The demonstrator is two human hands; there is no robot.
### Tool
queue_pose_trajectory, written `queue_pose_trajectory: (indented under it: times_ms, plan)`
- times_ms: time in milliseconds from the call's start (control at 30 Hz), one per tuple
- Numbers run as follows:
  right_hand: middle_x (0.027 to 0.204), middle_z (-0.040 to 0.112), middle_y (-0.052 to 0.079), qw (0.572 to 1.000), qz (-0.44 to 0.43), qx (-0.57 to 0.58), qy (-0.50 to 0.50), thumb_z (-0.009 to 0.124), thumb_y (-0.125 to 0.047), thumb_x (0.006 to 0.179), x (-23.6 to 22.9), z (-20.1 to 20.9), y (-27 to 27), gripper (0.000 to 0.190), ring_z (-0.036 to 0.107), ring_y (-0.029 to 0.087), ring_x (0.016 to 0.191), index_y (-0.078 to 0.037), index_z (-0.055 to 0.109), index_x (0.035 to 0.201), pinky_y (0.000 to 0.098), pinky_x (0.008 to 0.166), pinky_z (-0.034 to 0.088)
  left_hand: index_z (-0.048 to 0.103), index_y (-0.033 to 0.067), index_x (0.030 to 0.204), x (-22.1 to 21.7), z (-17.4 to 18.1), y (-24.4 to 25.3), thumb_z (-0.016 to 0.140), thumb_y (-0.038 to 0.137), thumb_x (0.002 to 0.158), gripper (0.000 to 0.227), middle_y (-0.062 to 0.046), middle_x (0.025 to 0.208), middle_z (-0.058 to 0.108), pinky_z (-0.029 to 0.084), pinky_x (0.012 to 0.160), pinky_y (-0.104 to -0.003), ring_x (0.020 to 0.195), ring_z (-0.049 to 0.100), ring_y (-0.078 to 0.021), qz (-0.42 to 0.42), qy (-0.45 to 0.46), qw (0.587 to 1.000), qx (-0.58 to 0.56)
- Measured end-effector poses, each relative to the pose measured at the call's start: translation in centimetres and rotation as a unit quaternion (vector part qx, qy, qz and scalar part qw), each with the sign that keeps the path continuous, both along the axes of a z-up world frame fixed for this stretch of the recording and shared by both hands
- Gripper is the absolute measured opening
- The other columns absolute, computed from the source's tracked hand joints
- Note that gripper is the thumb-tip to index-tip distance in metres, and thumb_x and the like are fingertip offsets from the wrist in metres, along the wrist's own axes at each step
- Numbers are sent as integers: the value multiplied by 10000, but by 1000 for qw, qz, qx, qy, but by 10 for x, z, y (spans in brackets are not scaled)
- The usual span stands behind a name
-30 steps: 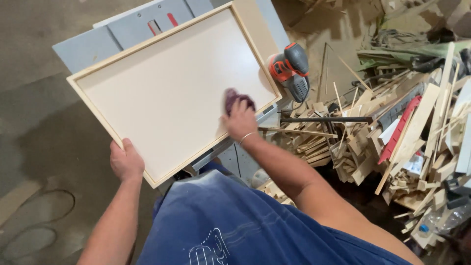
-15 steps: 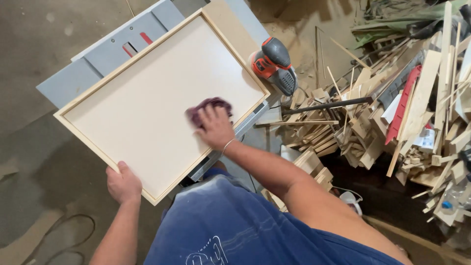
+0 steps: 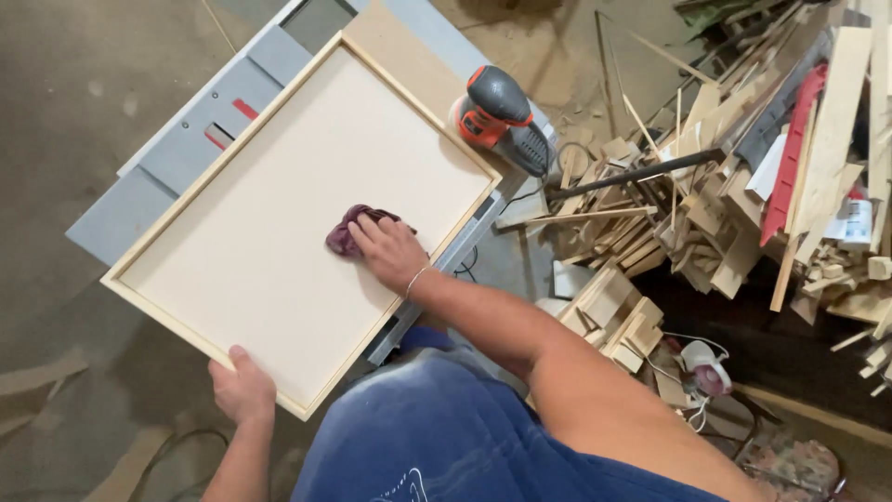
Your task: A person sands a wooden frame using an orbital sander and then wipes the dust off with a cloth in a workshop.
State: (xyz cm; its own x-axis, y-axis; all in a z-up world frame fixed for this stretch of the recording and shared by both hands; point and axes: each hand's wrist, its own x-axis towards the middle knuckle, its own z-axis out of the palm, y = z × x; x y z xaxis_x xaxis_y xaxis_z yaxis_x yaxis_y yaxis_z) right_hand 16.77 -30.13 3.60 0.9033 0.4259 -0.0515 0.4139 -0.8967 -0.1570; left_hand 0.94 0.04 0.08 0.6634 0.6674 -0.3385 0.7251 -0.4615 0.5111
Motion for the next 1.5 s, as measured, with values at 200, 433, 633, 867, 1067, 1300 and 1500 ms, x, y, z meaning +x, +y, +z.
queue_pose_trajectory:
  times_ms: [200, 433, 633, 867, 1067, 1300, 1500]
  plan:
    - [1414, 562, 55, 991, -118, -43, -43, 464, -141, 920, 60, -25, -45, 537, 567, 322, 957, -162, 523, 1453, 448, 734, 478, 447, -82, 1459, 4, 17, -7, 367, 497, 1105, 683, -370, 1351, 576, 393, 1012, -615, 1209, 529, -583, 6, 72, 997, -17]
    - [1099, 601, 68, 993, -110, 21, -40, 444, -143, 916, 58, -33, -43, 209, 565, 337, 868, -171, 565, 1084, 485, 742, 453, 563, -24, 1277, 9, -12, 5, 419, 496, 1080, 574, -332, 1191, 666, 431, 922, -626, 1079, 590, -579, 4, 33, 999, -3]
    - [969, 581, 98, 984, -111, 81, -111, 424, -179, 948, 73, -32, -51, 145, 544, 375, 806, -149, 564, 973, 534, 743, 447, 583, -17, 1297, 23, -23, 4, 433, 505, 1079, 585, -332, 1197, 670, 443, 914, -618, 1083, 597, -576, 0, -18, 1000, -1]
    - [976, 570, 108, 992, -105, 62, -39, 409, -168, 938, 25, -29, -51, 138, 523, 376, 804, -145, 544, 952, 528, 757, 418, 578, -20, 1282, -11, 3, 2, 429, 508, 1080, 585, -338, 1193, 665, 437, 920, -627, 1087, 587, -583, 25, 52, 998, -11]
    - [909, 570, 101, 988, -111, 87, -57, 409, -87, 911, 63, -29, -49, 143, 527, 366, 788, -135, 544, 924, 502, 748, 437, 577, -58, 1181, 0, -20, 5, 439, 468, 1097, 550, -373, 1129, 668, 425, 886, -642, 1026, 596, -601, -10, 5, 999, 31]
    - [979, 580, 83, 990, -117, 77, -9, 403, -150, 931, 50, -41, -51, 156, 535, 354, 862, -162, 546, 994, 500, 785, 433, 568, -66, 1124, -16, -24, 9, 448, 495, 1101, 574, -381, 1083, 666, 426, 868, -653, 998, 597, -610, -10, 10, 999, 40]
    - [963, 574, 114, 990, -116, 76, 3, 414, -138, 944, 54, -15, -56, 116, 526, 377, 833, -131, 530, 937, 514, 759, 436, 560, -88, 1266, 8, -16, 3, 409, 496, 1105, 625, -386, 1200, 646, 425, 925, -636, 1084, 588, -600, 3, 33, 999, 6]
